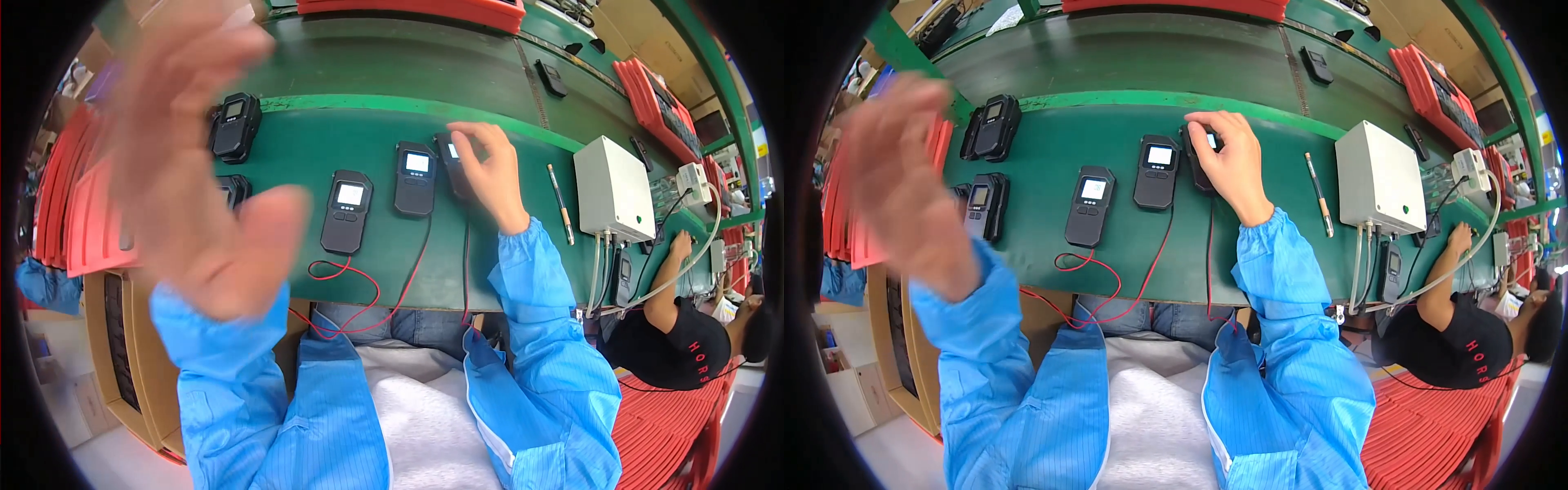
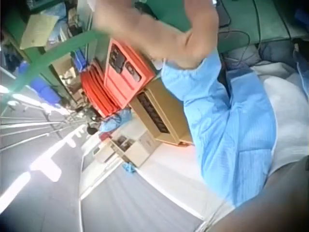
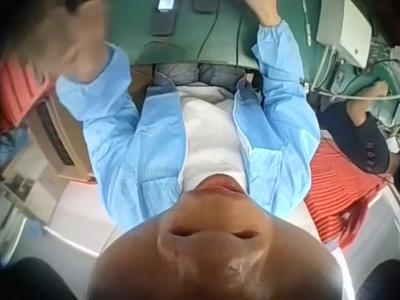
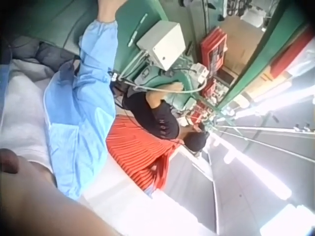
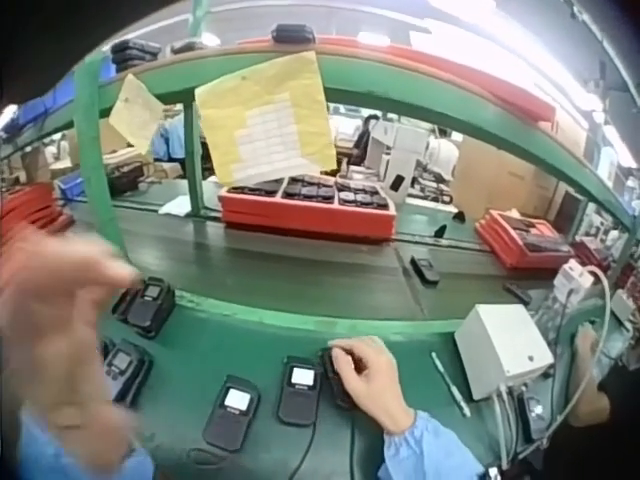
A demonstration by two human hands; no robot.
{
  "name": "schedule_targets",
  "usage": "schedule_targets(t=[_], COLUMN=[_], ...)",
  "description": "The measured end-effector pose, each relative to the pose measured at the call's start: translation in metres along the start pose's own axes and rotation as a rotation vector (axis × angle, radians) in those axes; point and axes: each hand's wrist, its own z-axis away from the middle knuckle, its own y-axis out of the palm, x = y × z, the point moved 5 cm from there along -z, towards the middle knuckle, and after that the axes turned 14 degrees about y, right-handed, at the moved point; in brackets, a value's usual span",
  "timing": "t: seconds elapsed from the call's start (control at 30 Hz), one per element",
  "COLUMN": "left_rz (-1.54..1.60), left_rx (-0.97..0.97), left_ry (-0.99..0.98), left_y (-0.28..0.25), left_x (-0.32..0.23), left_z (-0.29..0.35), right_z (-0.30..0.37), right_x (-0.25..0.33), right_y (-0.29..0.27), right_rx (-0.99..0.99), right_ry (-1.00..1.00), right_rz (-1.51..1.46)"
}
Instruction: Assembling handheld electronic devices by inserting batteries and performing functional tests.
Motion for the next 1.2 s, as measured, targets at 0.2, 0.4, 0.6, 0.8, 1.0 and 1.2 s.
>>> schedule_targets(t=[0.2, 0.4, 0.6, 0.8, 1.0, 1.2], left_rz=[0.068, 0.108, 0.068, 0.08, 0.136, 0.335], left_rx=[0.835, 0.882, 0.77, 0.695, 0.627, 0.267], left_ry=[-0.426, -0.532, -0.535, -0.568, -0.686, -0.896], left_y=[0.038, 0.073, 0.091, 0.109, 0.112, 0.106], left_x=[0.004, 0.033, 0.065, 0.093, 0.101, 0.112], left_z=[0.136, 0.169, 0.161, 0.151, 0.163, 0.177], right_z=[0.001, -0.001, 0.0, -0.001, -0.005, -0.004], right_x=[0.002, -0.025, -0.024, -0.029, -0.029, -0.031], right_y=[0.039, 0.049, 0.049, 0.048, 0.047, 0.048], right_rx=[0.071, 0.197, 0.196, 0.239, 0.227, 0.229], right_ry=[0.019, 0.209, 0.233, 0.403, 0.422, 0.446], right_rz=[-0.063, -0.279, -0.326, -0.495, -0.525, -0.538])
